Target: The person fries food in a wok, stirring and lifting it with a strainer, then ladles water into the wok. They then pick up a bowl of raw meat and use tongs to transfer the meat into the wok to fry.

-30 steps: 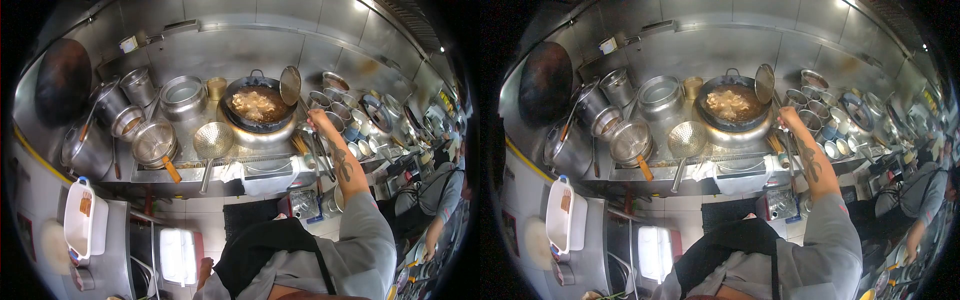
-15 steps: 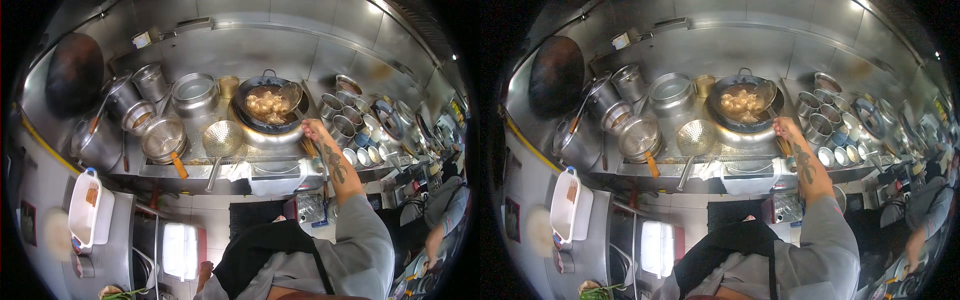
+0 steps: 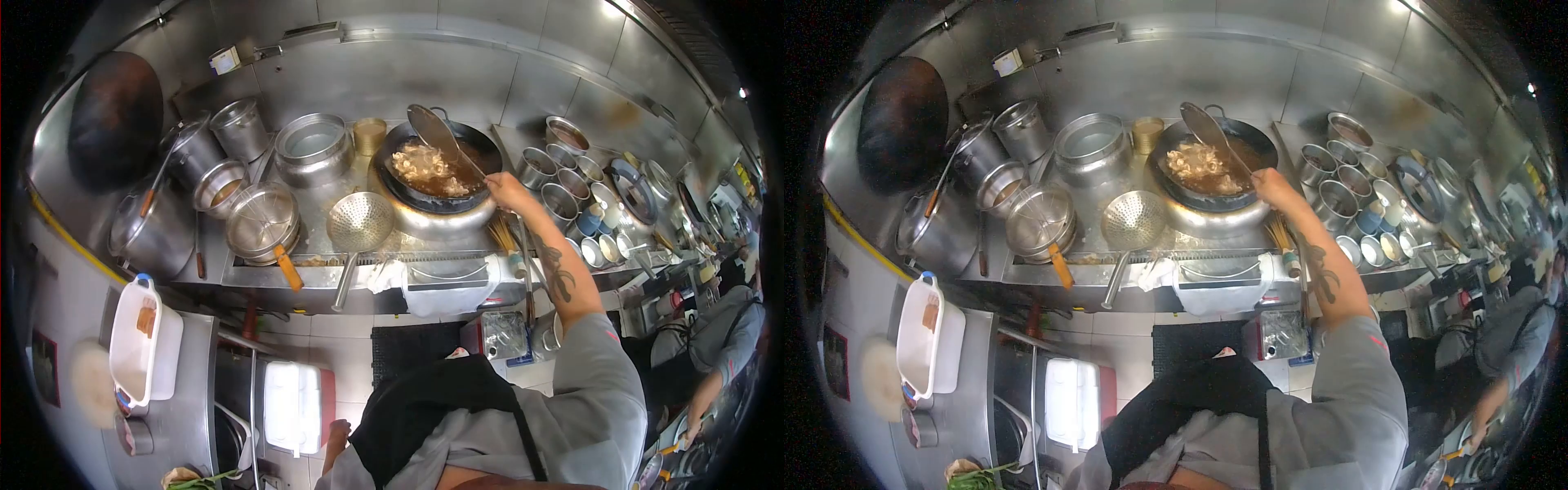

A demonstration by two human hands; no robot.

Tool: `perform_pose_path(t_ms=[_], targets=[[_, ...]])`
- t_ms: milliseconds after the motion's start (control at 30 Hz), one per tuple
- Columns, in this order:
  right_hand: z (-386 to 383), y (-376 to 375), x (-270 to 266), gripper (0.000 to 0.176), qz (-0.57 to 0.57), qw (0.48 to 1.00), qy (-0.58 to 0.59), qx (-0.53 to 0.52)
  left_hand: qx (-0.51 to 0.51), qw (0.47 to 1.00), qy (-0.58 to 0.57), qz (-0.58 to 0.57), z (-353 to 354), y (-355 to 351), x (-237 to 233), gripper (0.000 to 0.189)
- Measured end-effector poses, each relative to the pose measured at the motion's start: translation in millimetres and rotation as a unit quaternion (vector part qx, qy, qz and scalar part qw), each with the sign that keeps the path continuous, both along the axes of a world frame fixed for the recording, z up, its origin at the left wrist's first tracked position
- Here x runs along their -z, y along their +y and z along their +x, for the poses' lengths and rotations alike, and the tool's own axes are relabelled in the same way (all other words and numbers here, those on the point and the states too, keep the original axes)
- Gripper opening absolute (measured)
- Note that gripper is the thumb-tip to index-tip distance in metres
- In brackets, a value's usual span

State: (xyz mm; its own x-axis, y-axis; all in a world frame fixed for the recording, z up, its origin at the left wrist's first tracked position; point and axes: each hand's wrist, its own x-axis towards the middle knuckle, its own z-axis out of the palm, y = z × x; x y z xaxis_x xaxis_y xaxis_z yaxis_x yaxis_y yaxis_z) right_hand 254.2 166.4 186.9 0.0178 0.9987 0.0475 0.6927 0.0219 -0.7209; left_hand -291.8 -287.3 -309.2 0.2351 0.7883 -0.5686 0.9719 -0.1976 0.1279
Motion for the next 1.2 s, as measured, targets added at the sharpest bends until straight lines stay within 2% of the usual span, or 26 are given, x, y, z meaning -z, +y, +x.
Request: perform_pose_path(t_ms=[167,200,300,533,633,733,767,800,900,1100,1200], targets=[[22.7,-38.6,-46.8,0.029,-0.041,0.997,0.065,-0.012,0.060,0.998,0.008,0.023,-7.3,7.0,9.3,0.008],[25.5,-44.0,-53.8,0.022,-0.054,0.996,0.068,0.002,0.070,0.997,0.016,0.028,-6.8,11.4,10.6,0.007],[38.7,-47.9,-62.8,0.018,-0.084,0.994,0.050,0.057,0.065,0.998,0.005,0.028,-6.7,21.8,8.9,0.006],[58.6,-41.7,-37.2,0.013,-0.136,0.975,0.119,0.126,0.157,0.986,0.016,0.048,-8.3,30.8,10.6,0.005],[52.4,-42.7,-25.8,0.012,-0.143,0.954,0.216,0.152,0.128,0.990,0.008,0.058,-8.0,30.2,11.6,0.006],[45.2,-42.2,-11.4,0.012,-0.170,0.923,0.321,0.128,0.118,0.981,-0.026,0.148,-11.9,22.8,15.0,0.007],[45.8,-38.3,-2.9,0.012,-0.182,0.907,0.357,0.127,0.119,0.956,-0.069,0.257,-10.7,20.5,11.2,0.007],[47.1,-34.1,6.1,0.012,-0.194,0.890,0.393,0.125,0.086,0.994,0.011,0.067,-11.1,17.0,9.1,0.008],[50.1,-25.4,28.0,0.012,-0.212,0.853,0.464,0.107,0.072,0.996,0.046,-0.020,-8.4,12.9,3.3,0.010],[54.1,-11.6,56.3,0.013,-0.231,0.807,0.536,0.096,0.047,0.997,0.034,-0.054,-8.0,0.7,5.5,0.011],[73.2,-12.1,65.1,0.013,-0.263,0.776,0.569,0.070,0.009,1.000,0.013,-0.003,-10.3,-13.3,4.8,0.011]])
